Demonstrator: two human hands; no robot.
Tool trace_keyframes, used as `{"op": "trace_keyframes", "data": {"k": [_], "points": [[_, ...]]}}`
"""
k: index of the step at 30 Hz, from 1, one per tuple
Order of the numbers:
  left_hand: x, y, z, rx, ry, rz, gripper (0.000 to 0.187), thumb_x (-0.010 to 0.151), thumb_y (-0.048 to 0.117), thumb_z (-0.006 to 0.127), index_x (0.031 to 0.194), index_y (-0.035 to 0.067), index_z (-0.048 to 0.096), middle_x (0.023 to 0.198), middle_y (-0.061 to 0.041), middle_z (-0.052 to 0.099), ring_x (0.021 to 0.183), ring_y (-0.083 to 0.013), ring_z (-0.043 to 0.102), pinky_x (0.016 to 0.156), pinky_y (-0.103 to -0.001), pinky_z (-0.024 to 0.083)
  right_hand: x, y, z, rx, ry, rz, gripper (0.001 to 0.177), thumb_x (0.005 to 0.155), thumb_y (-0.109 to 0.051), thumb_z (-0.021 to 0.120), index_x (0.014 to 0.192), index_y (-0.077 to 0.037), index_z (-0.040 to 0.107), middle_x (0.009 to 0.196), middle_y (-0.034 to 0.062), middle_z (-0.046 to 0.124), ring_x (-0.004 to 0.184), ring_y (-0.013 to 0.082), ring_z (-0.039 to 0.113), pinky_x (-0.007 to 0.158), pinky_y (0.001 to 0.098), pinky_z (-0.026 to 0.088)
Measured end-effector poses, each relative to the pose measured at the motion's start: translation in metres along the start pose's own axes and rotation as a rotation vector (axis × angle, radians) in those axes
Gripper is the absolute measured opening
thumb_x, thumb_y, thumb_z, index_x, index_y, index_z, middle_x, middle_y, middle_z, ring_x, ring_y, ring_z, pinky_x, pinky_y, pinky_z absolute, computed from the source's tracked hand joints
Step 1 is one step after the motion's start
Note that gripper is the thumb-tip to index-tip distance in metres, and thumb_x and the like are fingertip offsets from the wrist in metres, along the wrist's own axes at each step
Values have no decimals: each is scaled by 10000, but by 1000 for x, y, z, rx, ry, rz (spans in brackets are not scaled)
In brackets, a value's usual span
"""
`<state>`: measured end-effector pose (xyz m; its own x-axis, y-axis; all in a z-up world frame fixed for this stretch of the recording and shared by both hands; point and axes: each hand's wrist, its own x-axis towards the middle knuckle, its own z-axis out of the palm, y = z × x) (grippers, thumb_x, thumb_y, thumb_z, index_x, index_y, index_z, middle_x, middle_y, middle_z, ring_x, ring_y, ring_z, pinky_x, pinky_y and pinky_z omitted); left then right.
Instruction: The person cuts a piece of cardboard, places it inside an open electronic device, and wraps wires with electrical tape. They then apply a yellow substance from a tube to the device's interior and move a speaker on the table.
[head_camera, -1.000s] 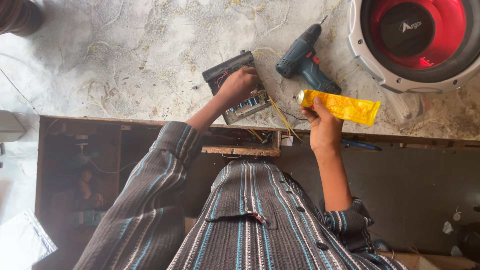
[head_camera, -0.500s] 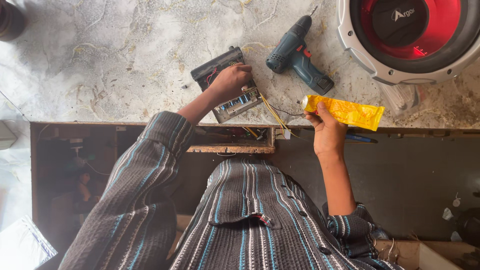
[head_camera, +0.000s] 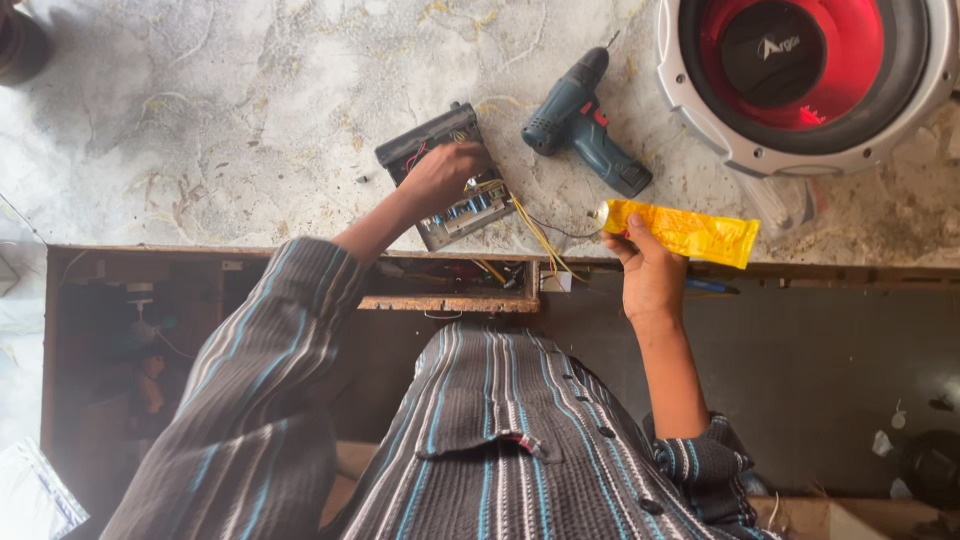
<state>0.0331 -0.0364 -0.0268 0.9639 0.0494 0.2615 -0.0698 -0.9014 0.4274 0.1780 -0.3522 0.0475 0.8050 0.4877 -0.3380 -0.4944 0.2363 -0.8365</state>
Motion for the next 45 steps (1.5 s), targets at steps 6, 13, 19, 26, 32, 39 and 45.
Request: {"op": "trace_keyframes", "data": {"k": [6,13,19,26,32,39,45], "points": [[-34,31,-3,366,-37,87,183,836,206,676,794,56,771,1184,-107,690,1198,-278,627,996,-398,565,9,10,5,-14,-49,30,213,958,-56,701,1146,15,631,1062,120,710,875,243,726,722,315,604],[-31,66,-1,315,141,-315,345,806,416,734,857,80,789,1217,-42,692,1094,-245,565,770,-448,466,20,33,55,3,-204,209,226,955,-89,696,1165,-25,640,1057,128,708,826,243,719,716,312,597],[-41,73,23,193,197,-495,437,823,505,754,1029,119,776,1169,-32,691,1051,-221,591,862,-474,482,45,74,148,-129,-481,232,281,946,-45,676,1223,-60,636,1138,54,695,936,138,718,745,299,589],[-49,52,61,139,127,-550,371,723,356,754,1069,220,756,1192,-4,695,1218,-264,569,862,-463,512,147,201,332,-745,-841,103,360,852,-28,767,1172,25,610,945,66,727,744,137,714,612,281,590],[-53,37,81,198,346,-413,499,687,390,739,1160,235,697,1253,-48,658,1207,-309,551,902,-595,457,202,293,363,-1110,-848,123,115,853,-121,768,913,-25,753,843,96,749,700,172,711,609,321,571],[-53,36,65,99,272,-379,403,768,352,697,1110,139,706,1251,-95,636,1105,-327,582,867,-507,478,166,265,320,-1403,-659,-856,115,909,-41,622,900,7,726,864,285,715,827,458,700,741,519,565],[-56,44,53,151,411,-336,367,751,327,689,1008,68,726,1231,-117,617,972,-338,601,734,-456,489,59,253,294,-1727,-837,-976,107,863,-47,588,905,22,659,871,277,666,809,449,686,727,520,560]]}}
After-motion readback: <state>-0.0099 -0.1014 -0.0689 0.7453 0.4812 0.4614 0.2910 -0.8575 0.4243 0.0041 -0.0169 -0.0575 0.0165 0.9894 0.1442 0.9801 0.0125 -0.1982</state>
